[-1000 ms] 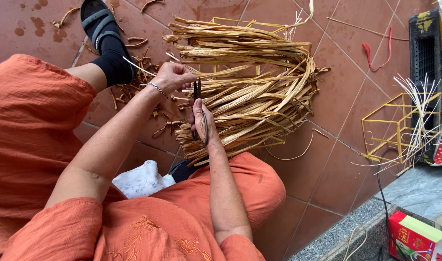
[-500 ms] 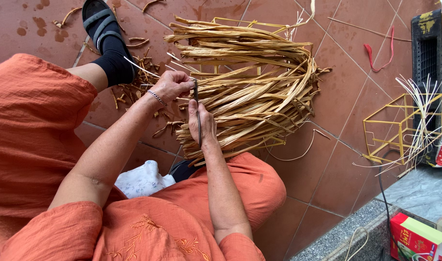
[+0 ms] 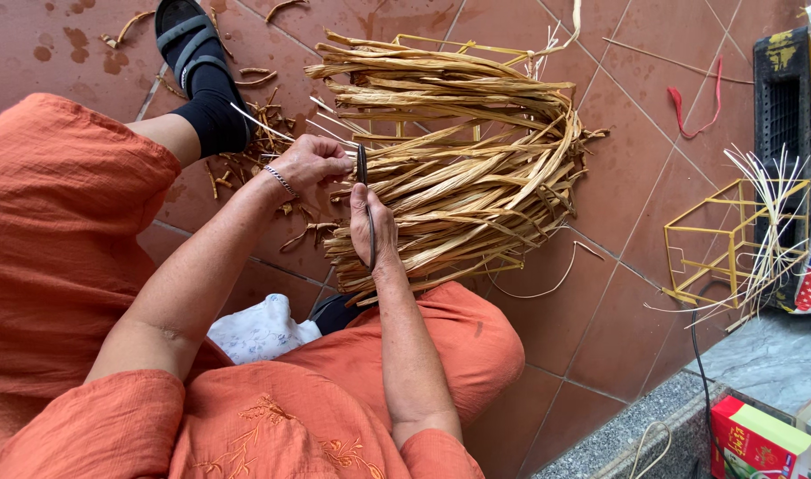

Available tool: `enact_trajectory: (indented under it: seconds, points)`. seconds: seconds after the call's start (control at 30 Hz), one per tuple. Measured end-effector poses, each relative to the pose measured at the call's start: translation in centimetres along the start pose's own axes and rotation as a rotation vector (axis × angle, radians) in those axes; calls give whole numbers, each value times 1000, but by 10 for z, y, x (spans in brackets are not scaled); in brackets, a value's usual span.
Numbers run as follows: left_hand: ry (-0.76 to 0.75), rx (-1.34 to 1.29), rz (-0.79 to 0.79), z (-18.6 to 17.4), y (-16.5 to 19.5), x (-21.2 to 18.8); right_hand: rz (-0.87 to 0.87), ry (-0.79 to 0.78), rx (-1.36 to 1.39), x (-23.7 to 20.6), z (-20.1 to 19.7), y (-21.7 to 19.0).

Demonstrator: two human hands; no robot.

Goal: The person sits on a tiled floor and uses scissors to trim the ends of a bundle of dried plant strips. They repeatedly gather the strips, cut the protruding ends, and drop the trimmings onto the floor.

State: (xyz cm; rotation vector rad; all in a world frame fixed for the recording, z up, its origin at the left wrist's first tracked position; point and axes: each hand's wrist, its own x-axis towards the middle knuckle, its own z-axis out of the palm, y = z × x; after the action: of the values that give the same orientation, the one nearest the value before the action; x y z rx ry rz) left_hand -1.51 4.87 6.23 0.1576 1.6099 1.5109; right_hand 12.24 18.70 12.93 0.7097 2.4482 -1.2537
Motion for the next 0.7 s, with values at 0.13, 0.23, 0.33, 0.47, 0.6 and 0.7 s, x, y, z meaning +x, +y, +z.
enact_trajectory:
  seconds: [0.13, 0.23, 0.33, 0.47, 0.6, 0.7]
  points:
    - [7, 522, -211, -29, 3, -13, -42, -23, 98, 1, -1, 8]
    - [78, 1167, -236, -53, 9, -20, 0, -66, 254, 1, -2, 10]
    - [233, 1221, -266, -61, 12, -16, 47, -124, 466, 0, -3, 10]
    - [565, 1015, 175, -38, 14, 12, 64, -117, 536, -2, -6, 9]
    - [643, 679, 257, -17, 20, 42, 64, -116, 590, -3, -6, 10]
    - [633, 538, 220, -14, 27, 54, 66, -113, 602, -3, -5, 12]
